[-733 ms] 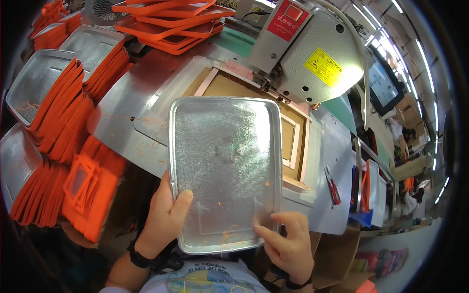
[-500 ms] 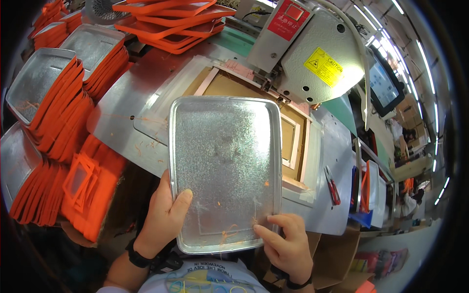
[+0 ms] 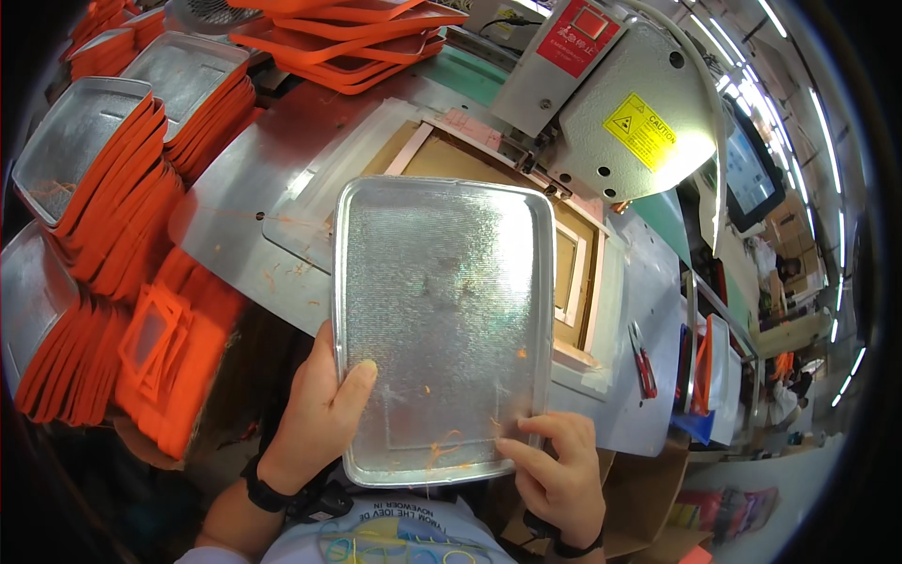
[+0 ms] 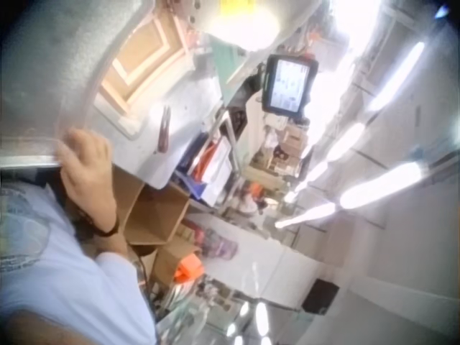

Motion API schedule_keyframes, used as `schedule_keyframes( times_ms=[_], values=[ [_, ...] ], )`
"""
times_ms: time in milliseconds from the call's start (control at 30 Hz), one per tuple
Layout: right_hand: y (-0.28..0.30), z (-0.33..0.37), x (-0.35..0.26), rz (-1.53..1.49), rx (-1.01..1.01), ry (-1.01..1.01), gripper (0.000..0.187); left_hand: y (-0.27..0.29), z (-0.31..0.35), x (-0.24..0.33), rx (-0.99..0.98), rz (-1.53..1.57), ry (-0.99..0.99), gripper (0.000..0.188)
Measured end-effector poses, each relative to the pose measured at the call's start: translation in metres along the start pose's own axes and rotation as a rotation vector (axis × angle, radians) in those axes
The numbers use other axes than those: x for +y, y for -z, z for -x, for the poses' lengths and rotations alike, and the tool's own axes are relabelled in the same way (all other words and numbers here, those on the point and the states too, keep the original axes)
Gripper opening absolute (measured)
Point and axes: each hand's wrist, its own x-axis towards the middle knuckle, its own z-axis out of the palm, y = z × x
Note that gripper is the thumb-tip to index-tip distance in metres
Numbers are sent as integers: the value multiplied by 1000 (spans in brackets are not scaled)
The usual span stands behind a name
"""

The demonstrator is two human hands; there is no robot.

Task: Trimming excess material from metal linings and inserting them into orange first aid kit pouches.

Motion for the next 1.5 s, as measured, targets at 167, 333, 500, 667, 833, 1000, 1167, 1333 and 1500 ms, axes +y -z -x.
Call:
schedule_keyframes(
  times_ms=[167, 333, 500, 667, 833, 1000, 1167, 1333, 1500],
  values=[
    [2, -5, -6, 79, -3, 30, 37, 1, 0, 3, -15, -14, 31, 48],
    [-2, 0, 0, -66, 31, -27, 41, 1, 0, 3, -21, -8, 32, 49],
    [-6, -2, -6, 28, 45, -8, 36, 1, 1, 0, -16, -20, 17, 50],
    [-5, -2, -5, -61, 58, -78, 28, 2, 1, 1, -27, -29, 20, 51],
    [-2, -12, -23, 29, 110, -212, 20, 2, 1, -2, -19, -43, 21, 51],
    [0, -24, -25, 143, 45, -181, 21, 1, 1, -1, -21, -34, 23, 52],
    [3, -31, -28, 219, -3, -129, 20, 2, 1, -2, -18, -58, -8, 52],
    [2, -38, -34, 344, -66, -63, 17, 3, 1, -1, -27, -65, 12, 51],
    [-9, -38, -13, 409, -93, 91, 17, 2, 0, 3, -31, -82, 37, 50]
  ],
)
